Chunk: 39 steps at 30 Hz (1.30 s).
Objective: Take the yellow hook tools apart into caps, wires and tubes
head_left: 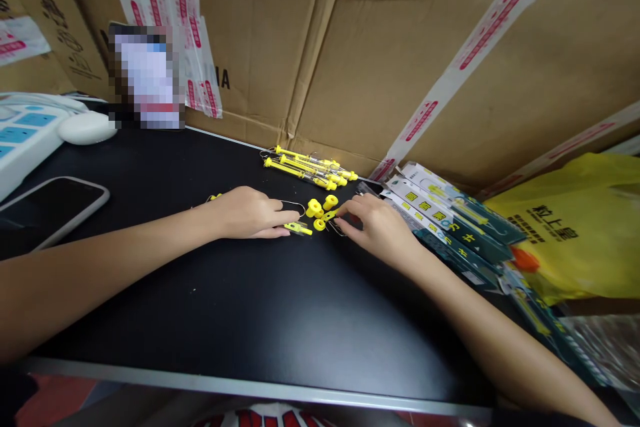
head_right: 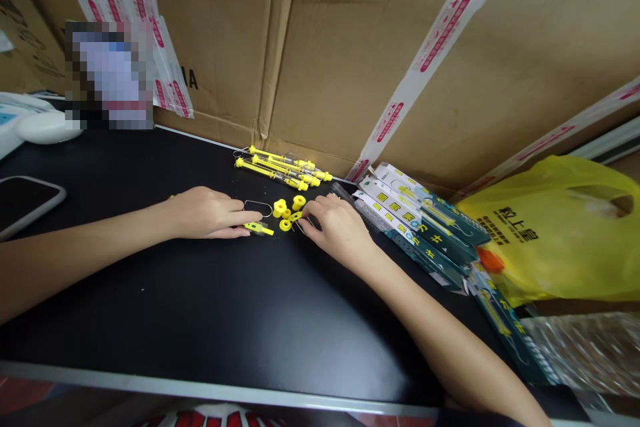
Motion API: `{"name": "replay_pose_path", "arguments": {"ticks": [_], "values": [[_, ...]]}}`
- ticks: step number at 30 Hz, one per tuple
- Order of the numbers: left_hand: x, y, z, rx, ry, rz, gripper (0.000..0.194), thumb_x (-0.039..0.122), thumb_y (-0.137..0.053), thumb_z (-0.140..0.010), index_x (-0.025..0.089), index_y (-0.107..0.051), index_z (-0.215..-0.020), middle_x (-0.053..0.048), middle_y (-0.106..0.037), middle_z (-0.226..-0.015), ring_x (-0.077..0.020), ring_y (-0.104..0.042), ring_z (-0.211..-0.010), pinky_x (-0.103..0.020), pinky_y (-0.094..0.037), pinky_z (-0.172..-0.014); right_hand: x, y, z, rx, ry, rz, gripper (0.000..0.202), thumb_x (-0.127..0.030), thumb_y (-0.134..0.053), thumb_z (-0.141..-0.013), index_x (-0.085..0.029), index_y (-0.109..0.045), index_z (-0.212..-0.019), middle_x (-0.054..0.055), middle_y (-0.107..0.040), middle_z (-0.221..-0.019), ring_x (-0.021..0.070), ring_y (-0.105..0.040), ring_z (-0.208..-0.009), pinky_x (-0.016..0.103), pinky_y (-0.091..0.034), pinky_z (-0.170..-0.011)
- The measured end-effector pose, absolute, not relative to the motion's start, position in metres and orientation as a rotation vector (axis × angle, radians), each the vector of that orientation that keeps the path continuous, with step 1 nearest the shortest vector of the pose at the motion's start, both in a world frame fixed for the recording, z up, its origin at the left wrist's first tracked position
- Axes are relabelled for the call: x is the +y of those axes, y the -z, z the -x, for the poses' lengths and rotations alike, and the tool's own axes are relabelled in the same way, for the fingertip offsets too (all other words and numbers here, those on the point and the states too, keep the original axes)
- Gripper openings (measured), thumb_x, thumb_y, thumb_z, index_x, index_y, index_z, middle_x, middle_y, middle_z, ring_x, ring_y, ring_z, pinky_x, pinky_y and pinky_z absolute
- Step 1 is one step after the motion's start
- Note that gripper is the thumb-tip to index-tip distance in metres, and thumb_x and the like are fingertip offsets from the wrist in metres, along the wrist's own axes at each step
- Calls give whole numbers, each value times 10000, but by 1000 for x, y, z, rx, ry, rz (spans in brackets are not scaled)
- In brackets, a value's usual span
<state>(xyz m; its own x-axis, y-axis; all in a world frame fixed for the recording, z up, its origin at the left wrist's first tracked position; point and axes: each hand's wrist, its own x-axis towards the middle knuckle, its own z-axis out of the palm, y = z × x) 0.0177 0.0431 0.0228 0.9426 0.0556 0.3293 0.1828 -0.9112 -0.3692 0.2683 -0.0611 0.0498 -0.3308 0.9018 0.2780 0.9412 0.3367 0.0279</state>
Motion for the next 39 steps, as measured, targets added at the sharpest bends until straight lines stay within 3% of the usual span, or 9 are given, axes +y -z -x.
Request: {"name": "replay_pose_path", "arguments": {"ticks": [8,16,20,31,36,39], "values": [[32,-23,-20,-192,436,2830,291,449,-406,-926,217,-571,-991,12,-632,-728,-137,-613,-634,-233,-243,-450,-83,-38,-231,-2281,-172,1407,296,-341,-600,-830,-199,-513,-1074,62,-593,-900,195,-552,-834,335,-465,-748],[23,-25,-23,-315,569,3218,216,384,-497,-891,202,-535,-1002,12,-647,-890,-134,-615,-768,-218,-380,-632,-82,-22,-225,-1935,-530,1299,113,-276,-572,-857,-217,-507,-930,17,-607,-845,131,-568,-707,256,-439,-605],[26,-23,-22,-431,537,3217,167,323,-454,-904,196,-524,-986,1,-638,-867,-145,-603,-755,-234,-384,-659,-79,-24,-230,-1795,-577,1285,121,-272,-586,-847,-211,-496,-900,3,-589,-798,118,-545,-663,243,-408,-571],[26,-18,-22,-447,606,3145,278,426,-382,-943,238,-522,-1091,11,-648,-926,-134,-620,-766,-210,-335,-563,-81,-27,-231,-1735,-550,1248,123,-269,-611,-830,-213,-517,-887,7,-576,-825,129,-541,-705,262,-433,-618],[22,-23,-22,-545,566,3159,180,319,-435,-903,198,-511,-1013,20,-660,-844,-129,-615,-678,-223,-343,-555,-80,-28,-232,-1698,-556,1238,129,-276,-615,-826,-212,-517,-880,6,-564,-810,124,-526,-680,257,-415,-587],[22,-23,-22,-546,558,3148,198,319,-390,-929,202,-509,-1036,8,-667,-930,-136,-632,-738,-220,-356,-565,-80,-28,-233,-1661,-554,1232,129,-277,-621,-822,-215,-526,-883,-5,-533,-783,114,-491,-645,252,-387,-564]]}}
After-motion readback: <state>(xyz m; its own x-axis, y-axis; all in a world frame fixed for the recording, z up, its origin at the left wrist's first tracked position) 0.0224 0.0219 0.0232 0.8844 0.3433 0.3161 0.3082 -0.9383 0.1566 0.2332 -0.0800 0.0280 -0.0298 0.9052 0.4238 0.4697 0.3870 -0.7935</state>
